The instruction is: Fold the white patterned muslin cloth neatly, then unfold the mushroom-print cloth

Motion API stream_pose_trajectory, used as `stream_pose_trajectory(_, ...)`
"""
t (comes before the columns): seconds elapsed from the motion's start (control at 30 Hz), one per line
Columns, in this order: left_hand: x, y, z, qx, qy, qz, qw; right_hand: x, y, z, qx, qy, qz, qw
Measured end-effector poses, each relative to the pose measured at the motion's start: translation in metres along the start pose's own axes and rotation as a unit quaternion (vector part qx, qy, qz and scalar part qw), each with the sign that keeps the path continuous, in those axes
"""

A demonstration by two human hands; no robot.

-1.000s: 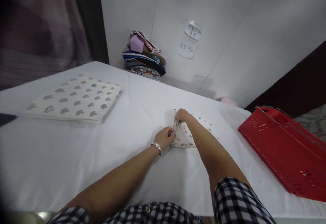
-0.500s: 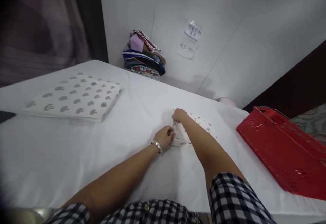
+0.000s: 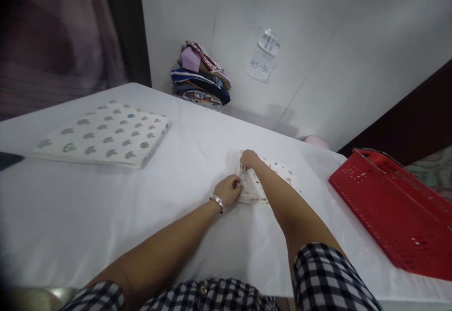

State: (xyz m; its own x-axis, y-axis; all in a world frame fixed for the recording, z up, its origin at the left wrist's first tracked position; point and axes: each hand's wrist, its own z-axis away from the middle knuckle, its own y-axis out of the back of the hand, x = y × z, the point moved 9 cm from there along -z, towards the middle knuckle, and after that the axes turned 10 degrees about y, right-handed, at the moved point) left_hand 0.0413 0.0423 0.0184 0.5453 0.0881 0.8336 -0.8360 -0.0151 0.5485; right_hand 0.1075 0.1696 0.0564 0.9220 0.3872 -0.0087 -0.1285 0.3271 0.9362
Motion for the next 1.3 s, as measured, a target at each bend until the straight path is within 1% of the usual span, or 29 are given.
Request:
stream_pose_trajectory(0.13, 0.000, 0.000, 0.000, -0.004, 0.001, 0.003, 1.000, 0.001, -0.005, 0.008, -0.008, -0.015, -0.067, 0.998)
stream_pose_trajectory(0.23, 0.000, 0.001, 0.000, -0.003, 0.001, 0.002, 1.000, 0.001, -0.005, 0.011, -0.007, -0.019, -0.105, 0.994)
stream_pose_trajectory(0.43, -0.001, -0.001, -0.001, -0.005, 0.005, -0.001, 1.000, 0.003, -0.003, 0.012, 0.006, -0.030, -0.153, 0.988)
stream_pose_trajectory(0.63, -0.002, -0.001, -0.002, -0.008, 0.006, 0.002, 1.000, 0.010, -0.005, 0.010, 0.012, -0.044, -0.182, 0.982)
stream_pose_trajectory(0.8, -0.001, -0.001, -0.001, -0.017, 0.013, 0.004, 1.000, 0.011, -0.008, 0.007, 0.014, -0.040, -0.170, 0.985)
stream_pose_trajectory(0.97, -0.003, 0.003, 0.000, -0.003, 0.032, 0.013, 0.999, 0.009, -0.005, 0.008, 0.033, -0.026, -0.139, 0.989)
stream_pose_trajectory(1.03, -0.003, 0.001, 0.000, -0.015, 0.036, 0.013, 0.999, 0.008, -0.003, 0.009, 0.042, -0.018, -0.127, 0.991)
stream_pose_trajectory(1.13, -0.001, -0.001, 0.000, -0.028, 0.025, 0.011, 0.999, 0.007, -0.003, 0.008, 0.050, -0.016, -0.109, 0.993)
stream_pose_trajectory(1.3, -0.002, 0.000, 0.000, -0.006, 0.013, 0.034, 0.999, 0.004, -0.005, 0.006, 0.051, -0.018, -0.064, 0.996)
